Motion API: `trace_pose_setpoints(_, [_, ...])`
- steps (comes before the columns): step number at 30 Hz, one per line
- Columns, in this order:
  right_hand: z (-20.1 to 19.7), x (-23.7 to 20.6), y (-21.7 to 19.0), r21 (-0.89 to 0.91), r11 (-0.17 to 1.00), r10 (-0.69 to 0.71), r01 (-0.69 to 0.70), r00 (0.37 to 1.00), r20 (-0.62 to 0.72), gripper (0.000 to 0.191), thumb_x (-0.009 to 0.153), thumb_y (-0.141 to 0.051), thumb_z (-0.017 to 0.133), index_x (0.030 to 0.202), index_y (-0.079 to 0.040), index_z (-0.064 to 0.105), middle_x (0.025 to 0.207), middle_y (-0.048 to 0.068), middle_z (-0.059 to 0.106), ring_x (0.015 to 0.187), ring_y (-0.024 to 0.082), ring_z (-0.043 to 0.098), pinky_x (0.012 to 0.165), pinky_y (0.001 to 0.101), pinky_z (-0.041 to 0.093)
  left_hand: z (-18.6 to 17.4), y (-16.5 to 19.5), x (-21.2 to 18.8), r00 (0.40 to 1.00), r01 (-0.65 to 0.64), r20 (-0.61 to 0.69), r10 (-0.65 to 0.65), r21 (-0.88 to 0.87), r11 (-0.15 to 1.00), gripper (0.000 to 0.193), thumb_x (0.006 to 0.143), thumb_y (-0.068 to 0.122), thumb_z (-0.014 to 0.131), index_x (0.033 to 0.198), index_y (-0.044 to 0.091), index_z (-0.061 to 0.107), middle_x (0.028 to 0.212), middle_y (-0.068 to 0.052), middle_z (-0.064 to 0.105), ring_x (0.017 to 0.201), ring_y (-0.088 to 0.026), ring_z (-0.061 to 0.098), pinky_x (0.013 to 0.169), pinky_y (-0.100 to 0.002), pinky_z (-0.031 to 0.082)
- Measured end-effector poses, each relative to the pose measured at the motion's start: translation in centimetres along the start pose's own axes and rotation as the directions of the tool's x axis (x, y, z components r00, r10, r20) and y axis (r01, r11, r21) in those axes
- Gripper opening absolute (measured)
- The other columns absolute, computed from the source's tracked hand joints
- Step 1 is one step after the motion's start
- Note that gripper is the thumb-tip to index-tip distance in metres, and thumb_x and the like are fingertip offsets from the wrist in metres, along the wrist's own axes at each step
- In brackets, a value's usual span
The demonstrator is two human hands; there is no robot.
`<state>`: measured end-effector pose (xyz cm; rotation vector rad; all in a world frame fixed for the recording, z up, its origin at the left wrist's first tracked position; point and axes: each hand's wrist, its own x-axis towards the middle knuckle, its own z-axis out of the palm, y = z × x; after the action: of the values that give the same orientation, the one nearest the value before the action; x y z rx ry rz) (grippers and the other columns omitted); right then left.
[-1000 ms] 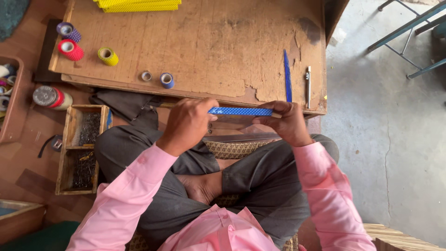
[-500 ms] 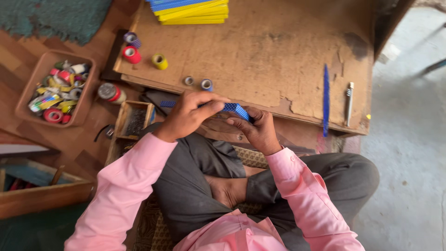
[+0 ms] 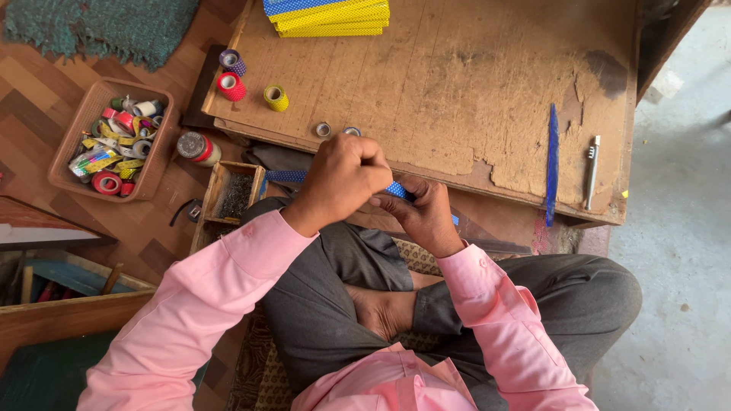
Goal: The person applies blue and silver decorative tape to the edges of a framed religious artwork. They measure, cut, and smooth the tape along the borders, occasionally adjusting the frame's position on the wooden table.
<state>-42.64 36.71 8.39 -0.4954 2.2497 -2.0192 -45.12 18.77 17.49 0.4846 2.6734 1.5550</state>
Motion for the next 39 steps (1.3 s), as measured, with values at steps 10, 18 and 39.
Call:
trace_pose_setpoints(10, [-1.3, 0.2, 1.0, -0.055, 0.999, 0.0, -0.003, 0.999, -0.046, 0.017, 0.091, -0.012, 0.083, 0.098, 0.001, 0.074, 0.08, -0.002, 0.068, 0.078, 0.001, 0.054, 0.067, 0.0234, 0.05, -1.1, 0.4, -1.6, 0.808, -0.585, 0.125, 0.576, 0.285, 0.759, 0.023, 0.092, 0.005, 0.073, 0.114, 0.0, 0.07, 0.114, -0.015, 0.072, 0.093, -0.029, 0.075, 0.077, -0.035, 0.06])
trace_pose_setpoints(18, [-1.1, 0.5, -2.7, 0.075, 0.987, -0.141, 0.142, 0.99, -0.008, 0.066, 0.09, -0.02, 0.081, 0.144, 0.001, 0.051, 0.131, 0.009, 0.066, 0.12, 0.015, 0.062, 0.102, 0.0298, 0.051, -0.4, -0.9, -1.6, 0.947, -0.319, -0.052, 0.317, -0.02, 0.948, 0.056, 0.089, 0.007, 0.074, 0.14, -0.003, 0.054, 0.106, -0.015, 0.075, 0.096, -0.029, 0.075, 0.083, -0.036, 0.059])
trace_pose_setpoints(39, [-0.5, 4.3, -2.2, -0.096, 0.991, -0.11, 0.089, 0.964, -0.241, 0.047, 0.112, -0.035, 0.043, 0.117, 0.003, 0.069, 0.099, 0.014, 0.077, 0.094, 0.018, 0.073, 0.085, 0.0293, 0.058, -4.2, -13.7, -4.6, 0.93, -0.195, -0.287, 0.229, 0.143, 0.97, 0.026, 0.084, 0.011, 0.084, 0.107, 0.001, 0.074, 0.102, -0.015, 0.078, 0.091, -0.027, 0.077, 0.078, -0.034, 0.059])
